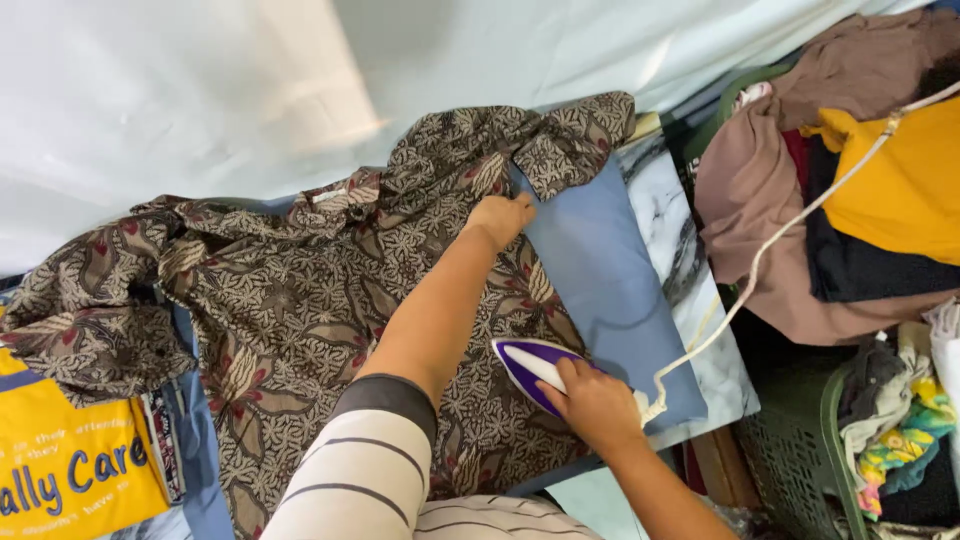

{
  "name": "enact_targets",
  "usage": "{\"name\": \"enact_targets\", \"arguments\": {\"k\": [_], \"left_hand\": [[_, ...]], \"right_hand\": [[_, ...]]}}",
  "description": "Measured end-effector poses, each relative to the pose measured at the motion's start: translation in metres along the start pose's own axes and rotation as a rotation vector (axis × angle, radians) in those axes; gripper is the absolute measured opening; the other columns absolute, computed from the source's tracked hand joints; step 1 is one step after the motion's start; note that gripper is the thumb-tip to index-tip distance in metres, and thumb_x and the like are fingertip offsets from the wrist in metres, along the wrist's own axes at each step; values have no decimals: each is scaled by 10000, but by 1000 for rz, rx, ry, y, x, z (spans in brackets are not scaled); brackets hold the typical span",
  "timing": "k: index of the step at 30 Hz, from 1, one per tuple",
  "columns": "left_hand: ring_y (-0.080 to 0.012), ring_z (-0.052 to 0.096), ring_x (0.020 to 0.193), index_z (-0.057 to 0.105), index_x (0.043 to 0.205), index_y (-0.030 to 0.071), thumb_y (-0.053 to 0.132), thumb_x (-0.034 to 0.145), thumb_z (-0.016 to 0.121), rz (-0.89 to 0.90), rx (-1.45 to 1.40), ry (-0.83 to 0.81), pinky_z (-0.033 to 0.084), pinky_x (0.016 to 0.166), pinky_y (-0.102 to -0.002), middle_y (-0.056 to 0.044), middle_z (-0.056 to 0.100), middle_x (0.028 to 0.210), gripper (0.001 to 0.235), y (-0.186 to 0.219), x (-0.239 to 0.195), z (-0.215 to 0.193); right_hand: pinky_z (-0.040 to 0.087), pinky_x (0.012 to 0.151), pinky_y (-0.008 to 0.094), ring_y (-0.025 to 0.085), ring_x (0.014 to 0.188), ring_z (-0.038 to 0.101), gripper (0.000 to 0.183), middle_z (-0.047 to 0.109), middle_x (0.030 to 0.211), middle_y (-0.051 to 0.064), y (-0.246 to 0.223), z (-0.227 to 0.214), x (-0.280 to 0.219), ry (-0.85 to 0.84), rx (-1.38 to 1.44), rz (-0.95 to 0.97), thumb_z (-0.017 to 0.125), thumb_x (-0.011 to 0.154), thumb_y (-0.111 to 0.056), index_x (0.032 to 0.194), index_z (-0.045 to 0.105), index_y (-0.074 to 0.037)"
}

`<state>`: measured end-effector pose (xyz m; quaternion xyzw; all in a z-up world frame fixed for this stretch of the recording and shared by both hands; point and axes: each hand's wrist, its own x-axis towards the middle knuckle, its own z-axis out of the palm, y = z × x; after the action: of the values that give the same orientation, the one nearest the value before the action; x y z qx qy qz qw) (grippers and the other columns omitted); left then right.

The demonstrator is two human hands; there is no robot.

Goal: Ironing a patterned long-sleeved shirt on an ironing board.

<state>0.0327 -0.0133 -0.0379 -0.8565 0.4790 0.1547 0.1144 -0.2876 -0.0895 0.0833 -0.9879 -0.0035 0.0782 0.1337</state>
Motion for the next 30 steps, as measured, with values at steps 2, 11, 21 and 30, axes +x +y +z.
{"name": "enact_targets", "arguments": {"k": [2,11,21,30], "left_hand": [[-330,706,1076,481,1470,157,-9,856,691,19,-46,10,604,818,-414,-123,469,1496,670,-6,5,-6],[-355,648,1114,545,1272,121,-11,853,623,-115,-350,336,556,885,-441,-157,542,1300,446,-22,-45,-20],[-402,183,1517,418,1490,114,397,930,584,-413,-376,429,136,1181,-597,-190,246,1637,649,12,-254,74],[-321,63,1570,216,1625,186,630,965,470,-930,-440,223,60,1225,-603,-143,80,1707,836,-39,-350,125]], "right_hand": [[585,561,452,355,635,713,418,698,796,129,-6,6,14,26,-50,58,658,908,-490,896,601,-77],[583,543,457,339,627,721,417,696,776,146,-5,2,139,137,-168,193,593,979,-486,989,566,-70],[558,782,543,442,936,703,546,725,1026,257,11,-12,273,64,-22,262,616,981,-467,1222,586,23],[540,880,548,454,983,707,517,725,1052,270,-68,-15,152,-127,98,389,589,981,-470,1260,592,-35]]}}
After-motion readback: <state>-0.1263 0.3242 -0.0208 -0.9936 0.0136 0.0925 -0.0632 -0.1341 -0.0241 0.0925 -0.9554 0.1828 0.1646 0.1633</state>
